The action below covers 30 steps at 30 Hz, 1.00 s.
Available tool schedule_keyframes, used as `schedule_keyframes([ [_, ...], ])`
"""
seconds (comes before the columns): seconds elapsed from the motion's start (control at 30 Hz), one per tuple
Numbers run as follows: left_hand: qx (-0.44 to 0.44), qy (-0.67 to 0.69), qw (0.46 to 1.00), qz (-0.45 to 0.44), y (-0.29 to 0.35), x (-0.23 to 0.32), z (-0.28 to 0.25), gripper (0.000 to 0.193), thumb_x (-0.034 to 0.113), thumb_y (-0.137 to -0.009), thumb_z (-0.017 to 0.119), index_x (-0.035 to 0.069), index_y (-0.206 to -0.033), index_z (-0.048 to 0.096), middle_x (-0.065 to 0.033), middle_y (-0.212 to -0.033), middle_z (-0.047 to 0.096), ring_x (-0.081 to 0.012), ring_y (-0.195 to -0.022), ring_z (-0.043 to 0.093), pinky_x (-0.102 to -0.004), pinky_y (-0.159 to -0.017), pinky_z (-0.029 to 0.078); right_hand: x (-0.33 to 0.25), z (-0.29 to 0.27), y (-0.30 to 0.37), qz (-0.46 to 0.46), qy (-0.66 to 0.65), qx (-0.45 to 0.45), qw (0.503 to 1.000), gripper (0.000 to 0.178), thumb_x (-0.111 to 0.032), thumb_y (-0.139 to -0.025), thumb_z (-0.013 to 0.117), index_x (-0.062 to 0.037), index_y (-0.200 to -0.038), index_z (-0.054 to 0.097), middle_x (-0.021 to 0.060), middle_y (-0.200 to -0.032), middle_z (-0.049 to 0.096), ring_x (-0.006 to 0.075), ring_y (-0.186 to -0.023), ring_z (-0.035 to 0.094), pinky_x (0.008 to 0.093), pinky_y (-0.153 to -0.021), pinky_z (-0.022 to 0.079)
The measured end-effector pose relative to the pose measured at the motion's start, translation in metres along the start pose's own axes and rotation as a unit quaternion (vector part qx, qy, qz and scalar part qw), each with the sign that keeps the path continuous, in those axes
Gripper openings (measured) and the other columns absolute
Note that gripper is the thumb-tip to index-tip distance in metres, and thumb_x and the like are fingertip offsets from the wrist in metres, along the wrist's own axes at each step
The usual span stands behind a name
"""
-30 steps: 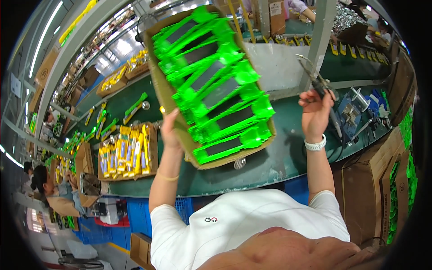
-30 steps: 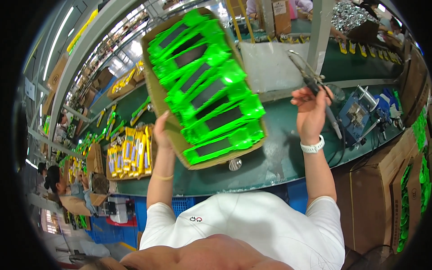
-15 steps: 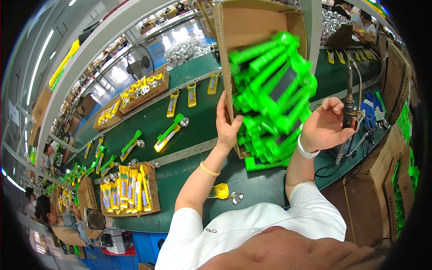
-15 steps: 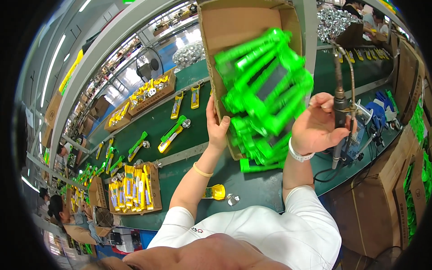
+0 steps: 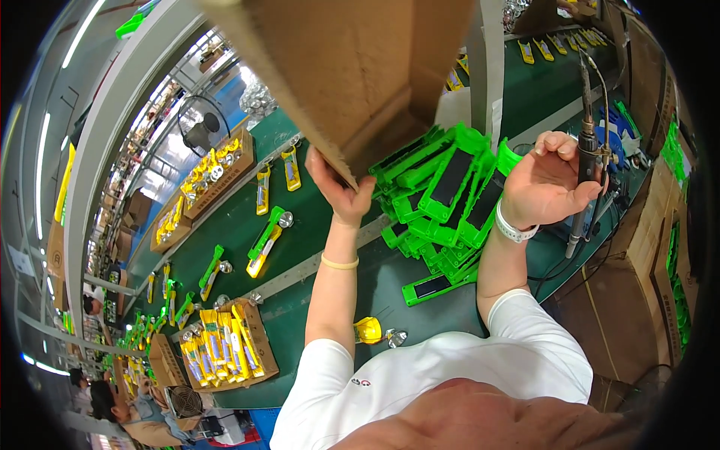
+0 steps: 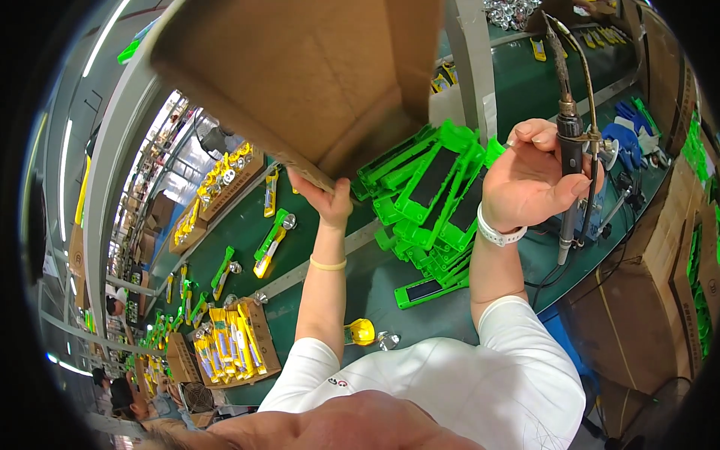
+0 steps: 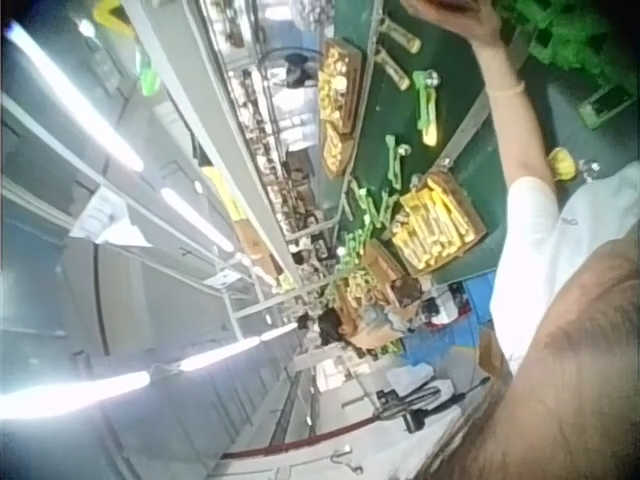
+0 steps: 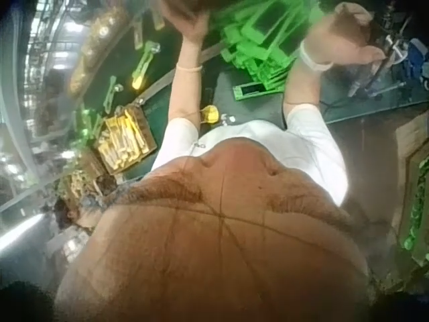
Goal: Assembling and soldering electronic components into plastic flashlight housings on a production line.
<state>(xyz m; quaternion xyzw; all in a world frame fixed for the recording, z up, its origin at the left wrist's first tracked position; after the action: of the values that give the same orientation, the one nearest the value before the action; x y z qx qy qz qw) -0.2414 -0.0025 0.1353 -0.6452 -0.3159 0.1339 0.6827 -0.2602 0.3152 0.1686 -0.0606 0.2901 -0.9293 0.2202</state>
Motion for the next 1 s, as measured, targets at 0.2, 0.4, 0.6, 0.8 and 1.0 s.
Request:
schedule_keyframes([
  [0.2,0.047,0.018,0.999,0.006,-0.027,-0.027,0.029,0.088,0.027,-0.069,0.069,-0.002,-0.134,0.016,-0.0158,-0.126,0.031,-0.0277,-0.12,0.031,-0.0403,-0.1,0.026,0.028,0.0,0.006,0.027,-0.027,-0.002,0.999,0.031,-0.044,-0.089,0.044,-0.0156,-0.1,0.036,0.0096,-0.071,0.056,0.0249,-0.062,0.055,0.0336,-0.051,0.044],
  [0.4,0.044,0.033,0.998,0.011,-0.043,-0.016,0.02,0.095,0.037,-0.073,0.07,-0.002,-0.135,0.01,-0.0173,-0.133,0.024,-0.0276,-0.122,0.029,-0.0393,-0.101,0.025,0.053,0.001,0.016,0.029,0.085,-0.009,0.996,0.037,-0.035,-0.087,0.053,-0.0111,-0.105,0.031,0.0163,-0.072,0.056,0.0246,-0.056,0.056,0.031,-0.05,0.044],
  [0.6,-0.005,-0.064,0.994,0.091,-0.058,0.019,-0.037,0.093,0.018,-0.076,0.066,0.001,-0.136,-0.003,-0.0198,-0.14,0.014,-0.0309,-0.126,0.023,-0.0433,-0.103,0.019,0.068,-0.008,0.017,0.035,0.14,-0.048,0.988,0.03,-0.03,-0.09,0.049,-0.011,-0.105,0.03,0.0159,-0.069,0.056,0.0232,-0.059,0.056,0.0303,-0.052,0.044],
  [0.8,0.03,-0.221,0.974,0.023,-0.046,0.069,-0.156,0.069,-0.004,-0.081,0.045,0.006,-0.139,0.008,-0.0126,-0.135,0.03,-0.0231,-0.119,0.037,-0.0386,-0.098,0.032,0.074,-0.009,0.02,0.022,0.166,-0.081,0.983,0.03,-0.022,-0.088,0.054,-0.0076,-0.101,0.031,0.0138,-0.073,0.056,0.019,-0.06,0.056,0.0273,-0.053,0.045],
  [1.0,-0.053,-0.547,0.833,0.068,-0.024,0.16,-0.263,0.058,0.032,-0.092,0.046,0.003,-0.136,0.021,-0.0148,-0.136,0.031,-0.0261,-0.116,0.041,-0.0379,-0.093,0.039,0.119,0.017,0.008,-0.038,0.252,-0.185,0.949,0.032,-0.021,-0.085,0.062,-0.0025,-0.1,0.041,0.0045,-0.071,0.054,0.0077,-0.059,0.05,0.0219,-0.054,0.042],
])
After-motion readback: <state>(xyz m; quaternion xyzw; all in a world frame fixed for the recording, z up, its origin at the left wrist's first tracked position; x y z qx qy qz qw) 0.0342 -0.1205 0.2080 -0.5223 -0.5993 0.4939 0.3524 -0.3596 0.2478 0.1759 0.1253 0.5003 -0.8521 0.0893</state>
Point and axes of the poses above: each hand's wrist, its own y-axis away from the middle knuckle, its own z-axis out of the palm, x = y × z, the point moved 7 cm from there along -y, towards the middle knuckle
